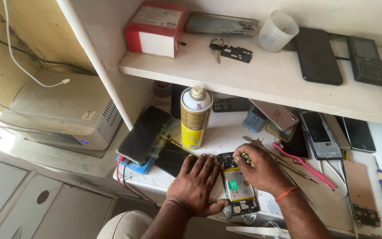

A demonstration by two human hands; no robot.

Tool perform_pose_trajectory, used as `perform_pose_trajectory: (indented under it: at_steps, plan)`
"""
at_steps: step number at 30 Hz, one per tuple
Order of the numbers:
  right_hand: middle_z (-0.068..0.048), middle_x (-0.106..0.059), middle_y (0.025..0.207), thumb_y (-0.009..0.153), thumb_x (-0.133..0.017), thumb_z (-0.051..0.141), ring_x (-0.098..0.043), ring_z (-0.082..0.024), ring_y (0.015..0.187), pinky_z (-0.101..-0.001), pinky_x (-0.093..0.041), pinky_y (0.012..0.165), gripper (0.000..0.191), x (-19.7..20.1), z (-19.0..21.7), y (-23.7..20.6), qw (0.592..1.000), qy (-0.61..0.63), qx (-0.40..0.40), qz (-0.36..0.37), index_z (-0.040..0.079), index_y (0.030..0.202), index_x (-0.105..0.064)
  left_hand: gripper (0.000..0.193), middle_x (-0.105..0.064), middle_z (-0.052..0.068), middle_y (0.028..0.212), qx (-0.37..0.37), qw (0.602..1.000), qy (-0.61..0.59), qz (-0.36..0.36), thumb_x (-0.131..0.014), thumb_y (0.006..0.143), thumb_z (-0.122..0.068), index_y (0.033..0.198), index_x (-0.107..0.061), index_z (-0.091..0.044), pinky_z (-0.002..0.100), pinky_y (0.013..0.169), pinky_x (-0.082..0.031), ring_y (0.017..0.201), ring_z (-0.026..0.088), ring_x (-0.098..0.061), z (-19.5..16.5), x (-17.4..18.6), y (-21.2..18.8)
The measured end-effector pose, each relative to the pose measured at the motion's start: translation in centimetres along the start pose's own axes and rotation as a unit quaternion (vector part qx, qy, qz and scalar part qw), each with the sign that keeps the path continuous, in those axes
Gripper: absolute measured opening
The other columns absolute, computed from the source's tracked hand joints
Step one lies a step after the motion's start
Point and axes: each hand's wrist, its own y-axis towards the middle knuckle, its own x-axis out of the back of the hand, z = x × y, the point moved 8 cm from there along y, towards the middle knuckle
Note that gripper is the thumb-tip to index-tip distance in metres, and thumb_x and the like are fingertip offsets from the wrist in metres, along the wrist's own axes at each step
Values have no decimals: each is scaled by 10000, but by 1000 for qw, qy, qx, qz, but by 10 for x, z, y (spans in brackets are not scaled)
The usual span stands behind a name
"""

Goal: The person works at a cluttered repair bench on a disassembled smartphone lying open on the work surface. They hold the phone steady with one hand while using a small hand tool with the other to work on the phone's internal components, repositioning the phone and continuing the work throughout the episode.

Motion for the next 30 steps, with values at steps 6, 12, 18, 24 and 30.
perform_pose_trajectory:
  at_steps: [6, 12, 18, 24, 30]
  plan:
    - [-74, -695, 906, 896, -688, 135, -702, -225, 865, -372, -562, 762, 76, -5, 25, 4, 999, -9, 29, 15, 67, 930, -690, 1019, -415, 267, 1543, 9, 1000, 2, 9, -412, 872, -790, 1491, -434, 19, 613, 1165, -204, 1451, 407, -354, 0, 2, 1]
    - [-66, -683, 913, 901, -689, 158, -703, -234, 845, -380, -567, 764, 87, -19, 32, 8, 999, 1, 5, 46, 82, 939, -708, 1007, -448, 264, 1509, 10, 1000, 6, 13, -414, 865, -792, 1471, -454, 11, 618, 1157, -218, 1435, 404, -375, 0, 3, 2]
    - [-70, -672, 899, 890, -696, 169, -693, -261, 845, -395, -556, 762, 87, -23, 32, 13, 998, -34, -6, 51, 101, 934, -728, 1007, -465, 252, 1506, 8, 1000, 8, 3, -426, 859, -789, 1478, -461, 5, 608, 1165, -228, 1433, 394, -389, -1, 5, 2]
    - [-68, -674, 894, 876, -702, 152, -695, -251, 842, -390, -559, 767, 87, -26, 26, 14, 996, -44, -33, 72, 107, 938, -744, 1007, -480, 250, 1492, 7, 1000, 15, -21, -444, 850, -783, 1469, -472, 10, 603, 1161, -237, 1418, 386, -409, -1, 8, 1]
    - [-72, -701, 923, 860, -703, 90, -715, -223, 852, -361, -573, 785, 108, -28, 20, 17, 996, -3, -34, 79, 105, 950, -762, 999, -488, 236, 1495, 8, 1000, 10, -17, -453, 854, -776, 1472, -476, 9, 599, 1169, -247, 1426, 382, -412, -1, 8, 1]
